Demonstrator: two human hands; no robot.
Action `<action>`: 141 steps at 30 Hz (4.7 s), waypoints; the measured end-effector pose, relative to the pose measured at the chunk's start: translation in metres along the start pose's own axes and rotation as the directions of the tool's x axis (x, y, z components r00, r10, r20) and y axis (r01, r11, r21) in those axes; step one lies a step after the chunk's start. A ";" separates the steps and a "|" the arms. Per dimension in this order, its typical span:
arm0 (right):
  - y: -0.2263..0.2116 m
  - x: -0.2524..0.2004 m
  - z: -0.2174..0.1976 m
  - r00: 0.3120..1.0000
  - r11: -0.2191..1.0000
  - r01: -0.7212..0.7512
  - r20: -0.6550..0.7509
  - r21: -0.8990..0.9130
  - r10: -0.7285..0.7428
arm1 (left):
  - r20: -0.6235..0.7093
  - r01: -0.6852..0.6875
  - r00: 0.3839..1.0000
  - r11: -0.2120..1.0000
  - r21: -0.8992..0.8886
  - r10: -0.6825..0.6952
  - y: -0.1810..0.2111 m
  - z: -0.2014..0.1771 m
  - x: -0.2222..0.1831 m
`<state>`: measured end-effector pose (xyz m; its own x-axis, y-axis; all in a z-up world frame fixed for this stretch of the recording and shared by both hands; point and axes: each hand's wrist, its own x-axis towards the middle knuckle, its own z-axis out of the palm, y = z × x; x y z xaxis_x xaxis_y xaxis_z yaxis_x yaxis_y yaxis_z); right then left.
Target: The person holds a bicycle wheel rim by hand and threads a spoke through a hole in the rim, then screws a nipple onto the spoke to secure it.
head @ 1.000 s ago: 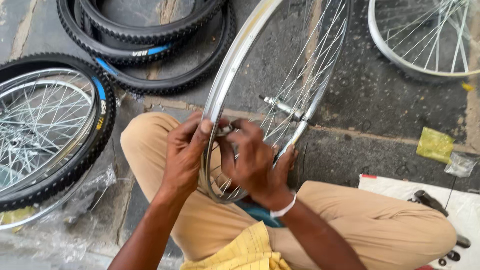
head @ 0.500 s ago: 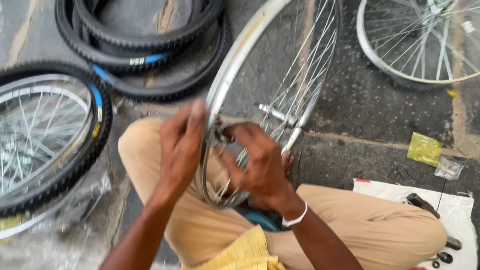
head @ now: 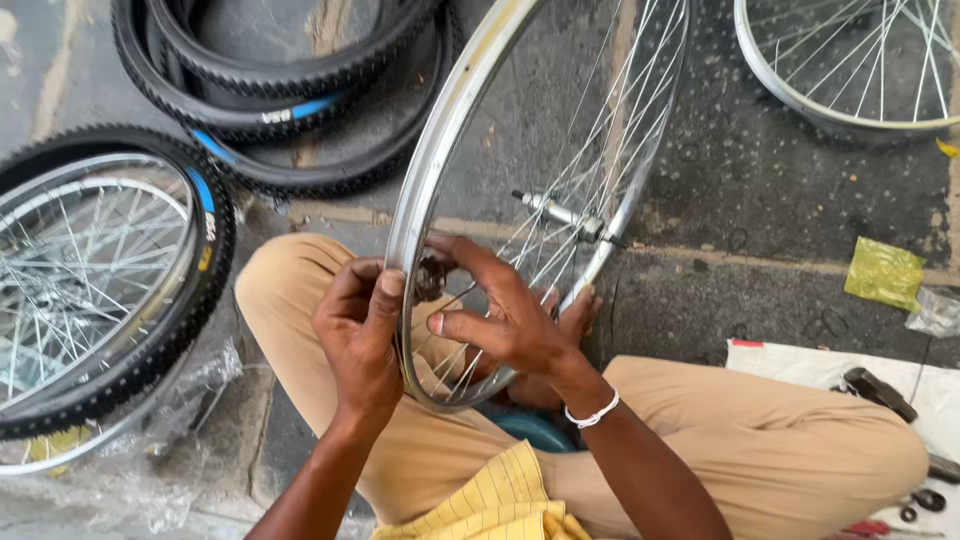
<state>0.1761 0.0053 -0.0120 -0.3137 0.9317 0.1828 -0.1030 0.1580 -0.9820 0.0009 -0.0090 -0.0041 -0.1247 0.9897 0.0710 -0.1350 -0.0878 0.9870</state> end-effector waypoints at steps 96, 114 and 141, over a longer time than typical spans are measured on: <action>-0.020 -0.004 0.052 0.791 0.504 0.224 -0.147 -0.834 -0.594 | 0.167 0.043 0.985 0.999 0.015 -0.045 0.009 -0.006 0.014; 0.001 0.009 0.022 0.803 0.857 0.167 -0.437 -0.488 -0.406 | 0.071 -0.062 0.997 0.954 0.294 0.043 0.019 0.010 0.048; 0.022 0.018 0.024 0.816 0.672 0.220 -0.244 -0.707 -0.524 | 0.136 0.058 0.990 0.995 -0.079 -0.047 0.009 0.005 0.027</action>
<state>0.1458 0.0176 -0.0294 0.0281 0.7572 0.6525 0.5294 0.5424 -0.6523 0.0013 0.0175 0.0077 0.0162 0.9989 0.0435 -0.2194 -0.0389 0.9749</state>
